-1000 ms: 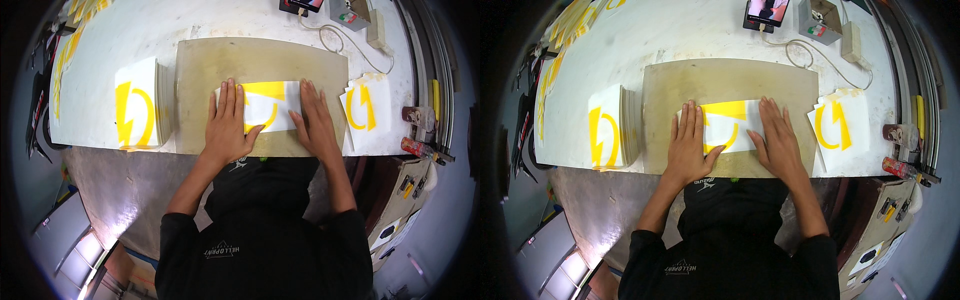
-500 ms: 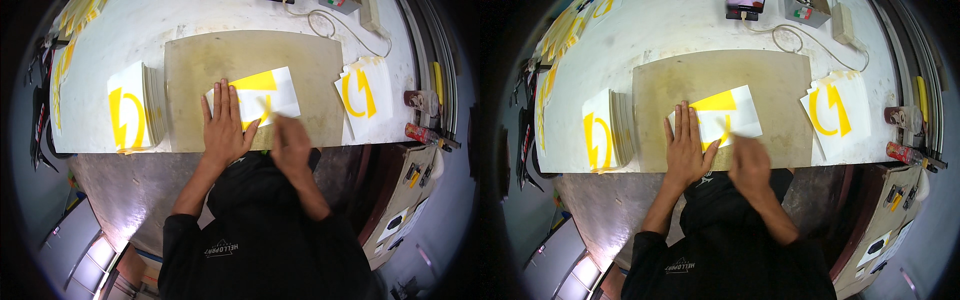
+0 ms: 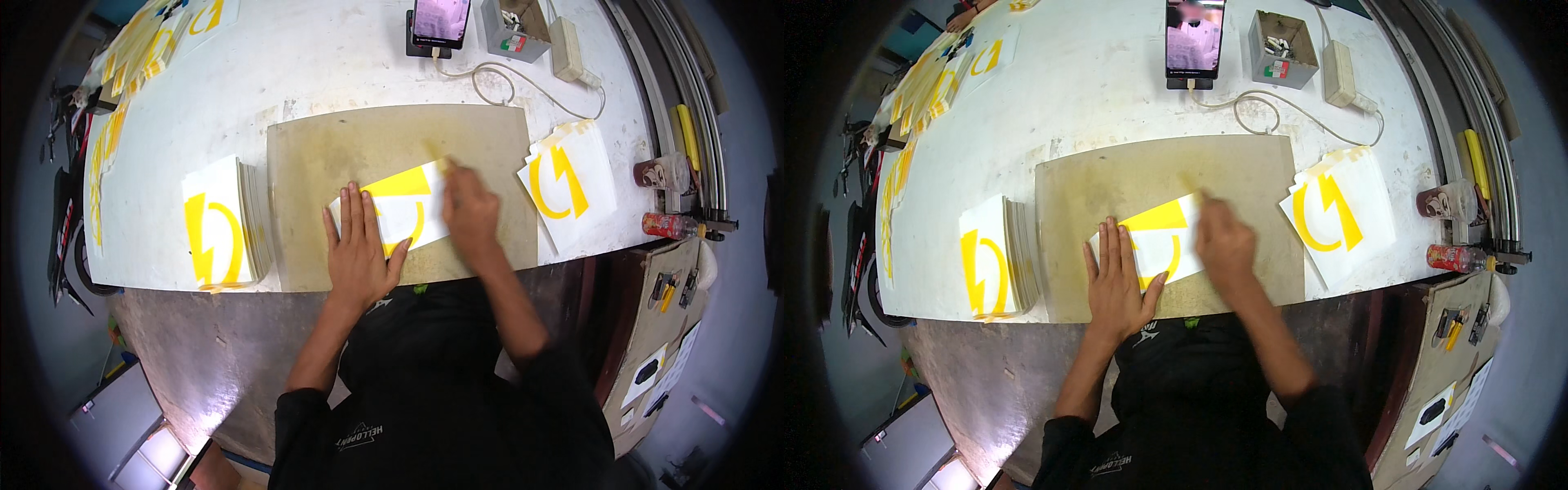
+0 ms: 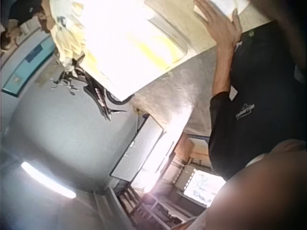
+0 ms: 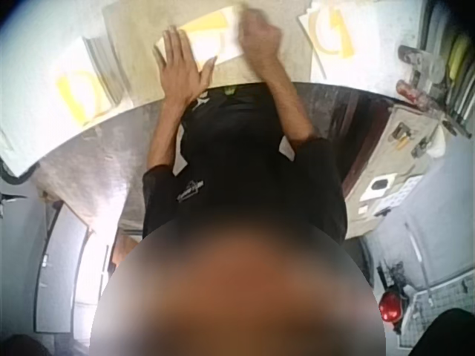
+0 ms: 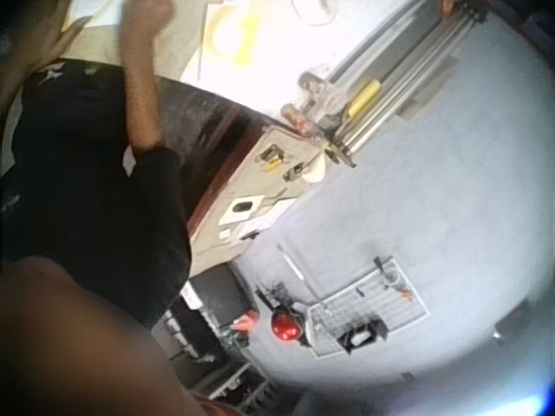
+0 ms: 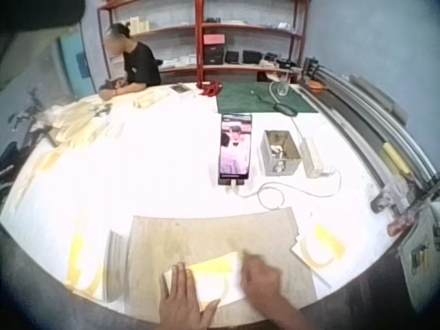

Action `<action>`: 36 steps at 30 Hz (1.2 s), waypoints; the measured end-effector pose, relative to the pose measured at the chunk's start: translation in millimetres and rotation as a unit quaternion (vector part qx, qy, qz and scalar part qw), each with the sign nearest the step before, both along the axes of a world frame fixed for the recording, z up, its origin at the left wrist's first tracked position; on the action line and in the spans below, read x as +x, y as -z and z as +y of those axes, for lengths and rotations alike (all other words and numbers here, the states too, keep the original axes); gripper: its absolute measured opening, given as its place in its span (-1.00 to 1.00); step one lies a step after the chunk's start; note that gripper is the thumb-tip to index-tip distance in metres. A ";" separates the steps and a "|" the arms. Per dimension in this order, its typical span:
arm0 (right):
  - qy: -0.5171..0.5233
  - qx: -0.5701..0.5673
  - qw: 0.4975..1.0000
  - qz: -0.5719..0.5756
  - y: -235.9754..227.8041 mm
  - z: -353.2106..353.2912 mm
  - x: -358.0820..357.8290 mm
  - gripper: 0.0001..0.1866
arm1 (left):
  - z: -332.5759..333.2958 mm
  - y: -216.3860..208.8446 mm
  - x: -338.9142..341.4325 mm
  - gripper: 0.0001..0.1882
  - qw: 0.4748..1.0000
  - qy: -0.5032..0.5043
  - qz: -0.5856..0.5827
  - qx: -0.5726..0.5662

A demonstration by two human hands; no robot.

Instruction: The person repeatedly folds white paper sheets with yellow printed designs in half on a workbench. They smooth each fold with their hands and place the folded sheets into a growing stack. The process is repeated for multiple sheets throughout the clip.

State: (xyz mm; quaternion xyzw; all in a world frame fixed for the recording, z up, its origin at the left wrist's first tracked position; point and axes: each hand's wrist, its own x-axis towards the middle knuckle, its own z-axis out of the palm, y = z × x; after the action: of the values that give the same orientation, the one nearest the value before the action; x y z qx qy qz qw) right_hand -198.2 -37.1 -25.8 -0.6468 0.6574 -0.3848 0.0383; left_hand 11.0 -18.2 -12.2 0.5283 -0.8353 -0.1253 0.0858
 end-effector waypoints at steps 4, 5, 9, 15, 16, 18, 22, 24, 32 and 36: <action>-0.001 -0.066 0.997 -0.041 -16.1 15.8 -17.6 -0.62 | 8.8 -9.6 -14.4 -0.05 0.999 -0.043 0.011 -0.026; -0.009 -0.074 0.997 -0.028 -20.1 22.9 -14.6 -0.62 | 17.1 -21.6 -19.9 -0.08 0.999 -0.050 -0.005 -0.007; -0.012 -0.083 0.996 0.002 -24.5 26.4 -16.6 -0.60 | 6.9 -35.6 -14.5 -0.19 0.996 -0.050 0.056 -0.053; -0.151 -0.047 0.984 0.079 -15.1 -6.4 24.0 -0.70 | -105.9 -40.6 9.4 -0.36 0.786 0.073 0.469 0.396; -0.154 -0.037 0.984 0.078 -13.5 -6.4 30.1 -0.76 | -110.9 -34.7 9.1 -0.35 0.825 0.100 0.416 0.369; -0.266 -0.027 0.959 0.092 -18.0 16.9 42.2 -0.74 | -111.3 -19.8 9.2 -0.33 0.888 0.148 0.302 0.314; -0.286 -0.004 0.956 0.069 -19.7 45.2 22.4 -0.69 | -103.2 -15.8 9.2 -0.45 0.926 0.176 0.242 0.231; -0.192 0.001 0.979 0.074 -18.1 40.2 -5.0 -0.66 | -101.1 -14.7 11.2 -0.52 0.937 0.201 0.204 0.199; -0.244 0.013 0.970 0.015 -24.1 129.2 -4.8 -0.67 | -54.1 -31.4 14.7 -0.38 0.992 0.127 0.027 0.007; -0.234 0.011 0.970 0.068 -15.4 133.1 -0.1 -0.67 | -38.2 -20.3 14.9 -0.39 0.993 0.094 0.068 -0.018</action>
State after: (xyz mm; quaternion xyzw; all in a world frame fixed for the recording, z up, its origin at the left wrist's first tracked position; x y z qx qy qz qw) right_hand -198.3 95.9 -10.4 -0.8068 0.4933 -0.3128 0.0892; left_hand 25.9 -56.4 8.2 0.4362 -0.8757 -0.1536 0.1393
